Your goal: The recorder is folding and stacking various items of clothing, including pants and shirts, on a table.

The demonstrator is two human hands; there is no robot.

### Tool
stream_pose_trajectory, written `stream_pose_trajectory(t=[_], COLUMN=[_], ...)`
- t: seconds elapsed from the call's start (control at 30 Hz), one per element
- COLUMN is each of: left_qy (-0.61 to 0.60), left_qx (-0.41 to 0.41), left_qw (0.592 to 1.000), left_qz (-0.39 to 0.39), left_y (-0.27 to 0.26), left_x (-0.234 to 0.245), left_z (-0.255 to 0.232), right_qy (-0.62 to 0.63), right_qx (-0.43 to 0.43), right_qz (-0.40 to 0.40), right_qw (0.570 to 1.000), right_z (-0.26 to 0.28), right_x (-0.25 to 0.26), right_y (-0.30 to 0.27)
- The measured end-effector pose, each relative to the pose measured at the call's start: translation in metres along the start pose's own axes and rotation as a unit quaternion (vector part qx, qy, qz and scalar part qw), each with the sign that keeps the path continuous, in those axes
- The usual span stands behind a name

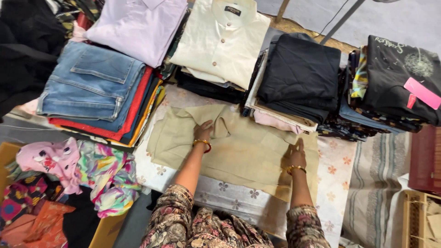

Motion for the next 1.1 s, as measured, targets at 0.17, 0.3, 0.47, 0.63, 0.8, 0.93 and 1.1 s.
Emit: stream_pose_trajectory(t=[0.17,0.3,0.47,0.63,0.8,0.93,1.1], left_qy=[-0.245,-0.231,-0.106,-0.15,-0.096,0.067,0.281], left_qx=[0.022,-0.045,-0.087,-0.107,0.045,-0.009,-0.193], left_qw=[0.967,0.97,0.99,0.981,0.993,0.996,0.932], left_qz=[0.073,0.059,0.031,0.062,0.046,-0.057,-0.122], left_y=[0.033,0.001,-0.058,-0.104,-0.129,-0.134,-0.161], left_x=[0.008,0.049,0.087,0.095,0.097,0.103,0.073], left_z=[-0.025,-0.096,-0.14,-0.077,0.034,0.061,-0.068], right_qy=[-0.064,-0.014,-0.029,-0.001,-0.062,0.055,0.107], right_qx=[-0.031,0.086,0.19,0.199,0.204,0.147,0.266], right_qz=[0.168,-0.024,-0.218,-0.256,-0.155,-0.099,0.002], right_qw=[0.983,0.996,0.957,0.946,0.965,0.983,0.958], right_z=[-0.025,-0.007,-0.002,-0.024,-0.023,0.0,0.077], right_x=[-0.028,0.022,0.059,0.043,-0.009,-0.032,-0.061], right_y=[0.045,0.005,-0.063,-0.119,-0.146,-0.156,-0.151])
Point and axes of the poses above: each hand's wrist, its own y-axis towards the middle knuckle, its own x-axis out of the back of the hand, z = x × y, the point moved 6 cm from there along y, towards the middle knuckle, and after that the axes turned 15 degrees about z, right-handed, at the moved point
